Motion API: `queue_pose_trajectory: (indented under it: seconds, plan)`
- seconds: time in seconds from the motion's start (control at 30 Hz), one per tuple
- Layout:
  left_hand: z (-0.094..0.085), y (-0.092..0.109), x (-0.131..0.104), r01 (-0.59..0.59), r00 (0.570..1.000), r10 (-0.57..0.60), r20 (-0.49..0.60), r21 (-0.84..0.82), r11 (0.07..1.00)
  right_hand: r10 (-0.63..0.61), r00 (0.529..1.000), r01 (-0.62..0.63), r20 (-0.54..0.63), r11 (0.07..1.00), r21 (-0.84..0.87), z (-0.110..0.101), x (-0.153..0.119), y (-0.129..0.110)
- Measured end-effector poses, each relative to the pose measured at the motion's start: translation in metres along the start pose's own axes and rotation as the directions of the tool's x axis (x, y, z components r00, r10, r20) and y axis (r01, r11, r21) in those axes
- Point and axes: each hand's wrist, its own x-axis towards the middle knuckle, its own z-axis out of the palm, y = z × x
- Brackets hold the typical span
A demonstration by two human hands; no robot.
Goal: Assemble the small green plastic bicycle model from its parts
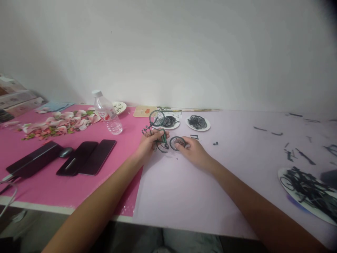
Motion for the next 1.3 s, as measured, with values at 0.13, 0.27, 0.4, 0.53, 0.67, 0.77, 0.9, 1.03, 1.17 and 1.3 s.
queue_pose_trajectory:
  seconds: [0.13, 0.27, 0.4, 0.53, 0.67, 0.77, 0.9, 1.03, 1.17, 1.3]
  plan:
    - [0.002, -0.002, 0.000, -0.023, 1.000, 0.022, 0.020, 0.037, 0.999, -0.010, 1.000, 0.007, -0.020, 0.987, -0.163, -0.002, 0.001, 0.009]
    - [0.003, -0.003, -0.001, -0.022, 0.999, 0.020, 0.031, 0.055, 0.998, -0.068, 0.993, 0.028, -0.095, 0.928, -0.371, -0.004, 0.002, 0.011]
    - [0.004, -0.007, 0.000, -0.018, 1.000, 0.017, 0.015, 0.065, 0.998, -0.228, 0.971, 0.192, -0.066, 0.918, -0.348, -0.005, -0.002, -0.003]
    - [0.002, -0.011, 0.001, -0.054, 0.998, 0.050, 0.048, 0.081, 0.995, -0.266, 0.960, 0.276, 0.083, 0.949, -0.152, 0.000, -0.008, -0.014]
    - [0.002, -0.013, 0.000, -0.062, 0.995, 0.056, 0.083, 0.079, 0.995, -0.244, 0.966, 0.248, 0.085, 0.967, -0.053, 0.003, -0.010, -0.015]
    - [0.002, -0.012, 0.000, -0.069, 0.994, 0.061, 0.096, 0.086, 0.994, -0.198, 0.978, 0.201, 0.069, 0.979, -0.034, 0.001, -0.009, -0.016]
    - [0.000, -0.014, 0.001, -0.066, 0.992, 0.054, 0.116, 0.107, 0.992, -0.169, 0.985, 0.169, 0.037, 0.986, -0.002, 0.000, -0.010, -0.018]
    - [-0.002, -0.017, 0.002, -0.074, 0.988, 0.055, 0.146, 0.130, 0.989, -0.191, 0.982, 0.191, -0.012, 0.981, -0.017, 0.002, -0.008, -0.014]
    - [-0.001, -0.017, 0.001, -0.055, 0.987, 0.040, 0.154, 0.093, 0.994, -0.245, 0.969, 0.241, -0.031, 0.967, -0.085, 0.001, -0.006, -0.009]
    - [-0.001, -0.018, 0.002, -0.035, 0.987, 0.022, 0.157, 0.083, 0.996, -0.286, 0.956, 0.276, -0.059, 0.951, -0.138, 0.000, -0.004, -0.008]
